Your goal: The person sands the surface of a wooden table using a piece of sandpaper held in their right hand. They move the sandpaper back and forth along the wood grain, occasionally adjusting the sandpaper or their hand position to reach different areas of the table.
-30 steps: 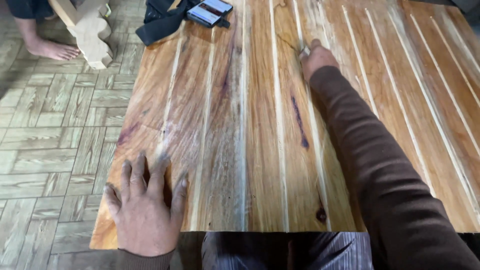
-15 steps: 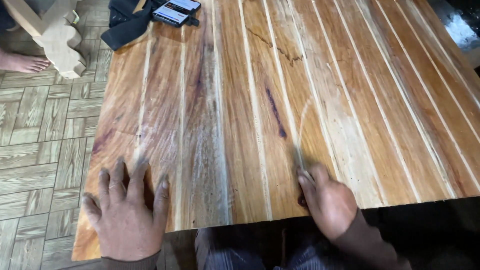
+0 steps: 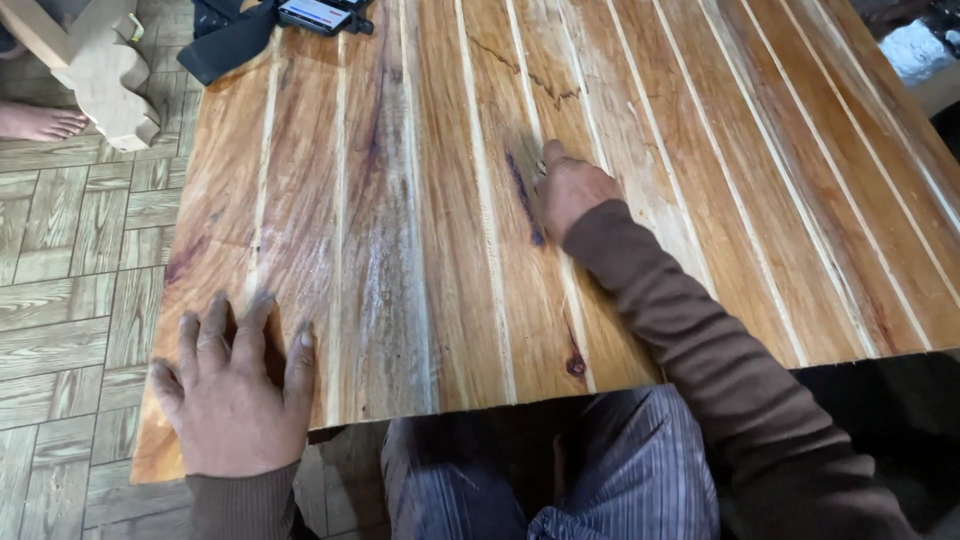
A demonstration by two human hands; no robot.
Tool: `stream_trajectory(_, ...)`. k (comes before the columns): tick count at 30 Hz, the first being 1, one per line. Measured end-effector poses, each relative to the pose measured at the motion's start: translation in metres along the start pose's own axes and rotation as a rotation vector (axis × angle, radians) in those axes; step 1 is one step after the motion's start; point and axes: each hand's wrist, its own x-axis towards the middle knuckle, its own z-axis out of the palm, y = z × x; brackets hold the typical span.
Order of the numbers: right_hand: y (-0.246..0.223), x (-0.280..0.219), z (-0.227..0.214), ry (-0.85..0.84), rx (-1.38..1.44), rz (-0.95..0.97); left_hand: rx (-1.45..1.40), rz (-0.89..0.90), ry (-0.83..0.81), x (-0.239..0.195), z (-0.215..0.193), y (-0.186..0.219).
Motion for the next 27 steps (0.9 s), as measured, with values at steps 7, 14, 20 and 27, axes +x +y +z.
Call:
stream_trajectory(7,0.031,-0.132,0.016,-0.113,0.116,-0.009,0.044,0.011,0.035,0.002,0.002,0.001)
stream_trajectory(14,0.098,-0.185,-0.003,0.019,0.13,0.133,0.061,0.028,0.077,-0.001,0.005,-0.001)
stream_trajectory(20,0.121,-0.163,0.006,0.004,0.06,-0.011,0.097,0.039,0.111,-0.004,0.009,-0.003)
stream_trajectory(27,0.056,-0.057,-0.037,-0.141,0.149,0.231,0.007,-0.036,0.018,-0.001,0.003,0.001)
